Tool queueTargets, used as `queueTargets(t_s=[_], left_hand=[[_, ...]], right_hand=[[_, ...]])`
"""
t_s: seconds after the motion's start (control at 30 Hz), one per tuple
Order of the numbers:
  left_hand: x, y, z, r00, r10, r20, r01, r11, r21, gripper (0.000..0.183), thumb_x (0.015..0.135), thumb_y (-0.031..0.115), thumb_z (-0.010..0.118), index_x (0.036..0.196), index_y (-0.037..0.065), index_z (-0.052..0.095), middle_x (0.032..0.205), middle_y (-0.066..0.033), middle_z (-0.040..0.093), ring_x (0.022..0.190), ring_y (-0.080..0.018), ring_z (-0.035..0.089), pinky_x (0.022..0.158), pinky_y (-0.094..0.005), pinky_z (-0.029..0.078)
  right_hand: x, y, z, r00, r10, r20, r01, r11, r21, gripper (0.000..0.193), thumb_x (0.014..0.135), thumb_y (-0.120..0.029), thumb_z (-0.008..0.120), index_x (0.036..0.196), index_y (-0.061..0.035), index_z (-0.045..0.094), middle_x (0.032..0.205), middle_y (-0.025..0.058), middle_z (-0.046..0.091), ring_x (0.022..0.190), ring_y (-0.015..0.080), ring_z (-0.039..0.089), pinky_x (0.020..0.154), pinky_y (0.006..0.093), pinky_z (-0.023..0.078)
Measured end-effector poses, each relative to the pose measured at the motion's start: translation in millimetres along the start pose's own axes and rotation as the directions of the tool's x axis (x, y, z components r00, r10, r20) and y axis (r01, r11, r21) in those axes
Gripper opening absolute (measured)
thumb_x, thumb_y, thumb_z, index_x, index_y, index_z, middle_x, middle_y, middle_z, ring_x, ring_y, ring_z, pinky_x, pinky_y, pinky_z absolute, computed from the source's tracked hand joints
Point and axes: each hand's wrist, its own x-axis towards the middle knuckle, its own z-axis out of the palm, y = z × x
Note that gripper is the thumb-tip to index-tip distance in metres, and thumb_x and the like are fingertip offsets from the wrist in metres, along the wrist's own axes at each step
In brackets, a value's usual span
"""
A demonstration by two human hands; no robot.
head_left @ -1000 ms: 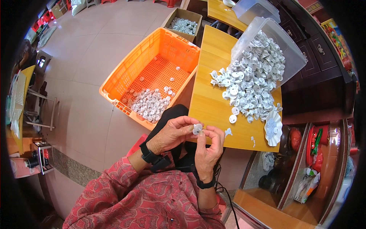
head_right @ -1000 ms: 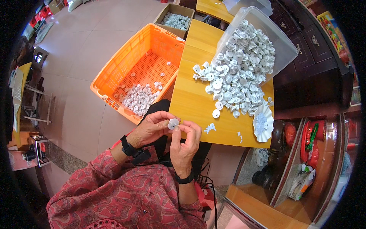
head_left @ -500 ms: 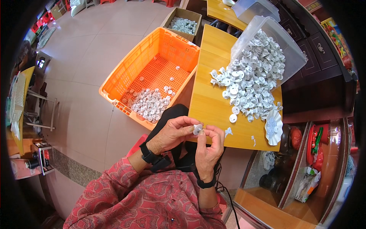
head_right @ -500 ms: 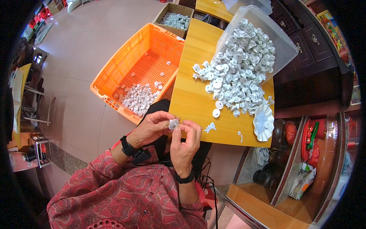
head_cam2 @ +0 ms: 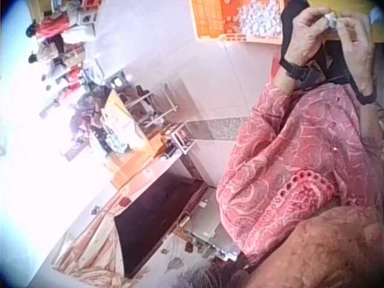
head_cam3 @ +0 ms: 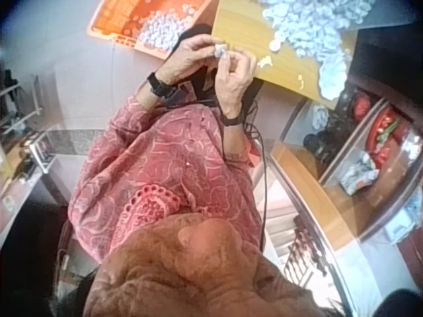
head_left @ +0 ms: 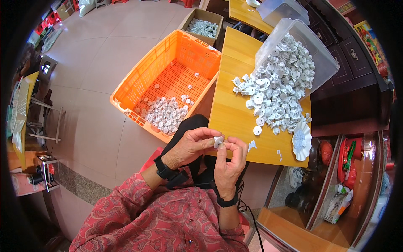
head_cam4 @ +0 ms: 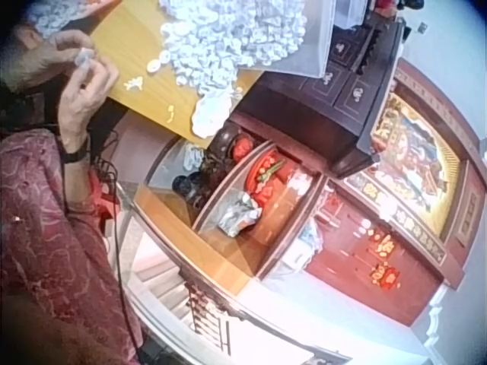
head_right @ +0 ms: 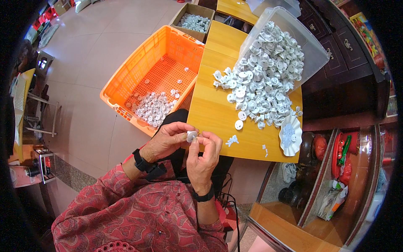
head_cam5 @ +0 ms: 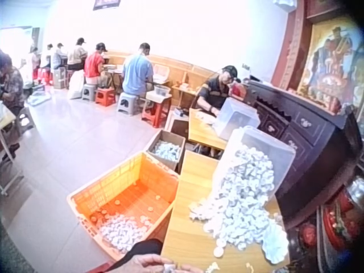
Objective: Assembling small white plastic components by hand.
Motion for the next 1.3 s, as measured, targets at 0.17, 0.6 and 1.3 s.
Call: queueTargets(t_s=[0.17,0.6,1.3], left_hand=[[-0.5,0.0,0.4,1.000,-0.004,-0.003,0.004,1.000,0.009,0.027,0.097,0.008,0.060,0.122,-0.002,0.059,0.118,-0.0113,0.064,0.110,-0.0202,0.063,0.099,-0.0384,0.053],[-0.9,0.7,2.0,1.000,-0.009,-0.009,0.009,1.000,0.025,0.027,0.097,0.008,0.060,0.122,-0.003,0.060,0.116,-0.0119,0.065,0.107,-0.0200,0.065,0.097,-0.0375,0.055],[-1.4,3.3,5.0,0.998,-0.024,-0.054,0.029,0.994,0.102,0.025,0.096,0.010,0.062,0.119,0.000,0.063,0.112,-0.0089,0.067,0.101,-0.0164,0.065,0.088,-0.0333,0.056]], right_hand=[[0.4,1.6,-0.2,1.000,-0.002,0.005,0.002,1.000,0.008,0.011,0.088,-0.002,0.064,0.094,0.0004,0.055,0.105,0.0194,0.056,0.098,0.0348,0.058,0.085,0.0436,0.049],[1.6,2.0,-0.7,1.000,0.006,0.018,-0.007,1.000,0.016,0.011,0.088,-0.001,0.063,0.094,0.0008,0.054,0.103,0.0195,0.056,0.097,0.0347,0.057,0.085,0.0436,0.048],[0.3,3.0,-2.1,0.999,0.019,0.037,-0.021,0.997,0.067,0.009,0.088,-0.002,0.064,0.092,0.0002,0.057,0.099,0.0177,0.060,0.093,0.0329,0.060,0.081,0.0416,0.049]])
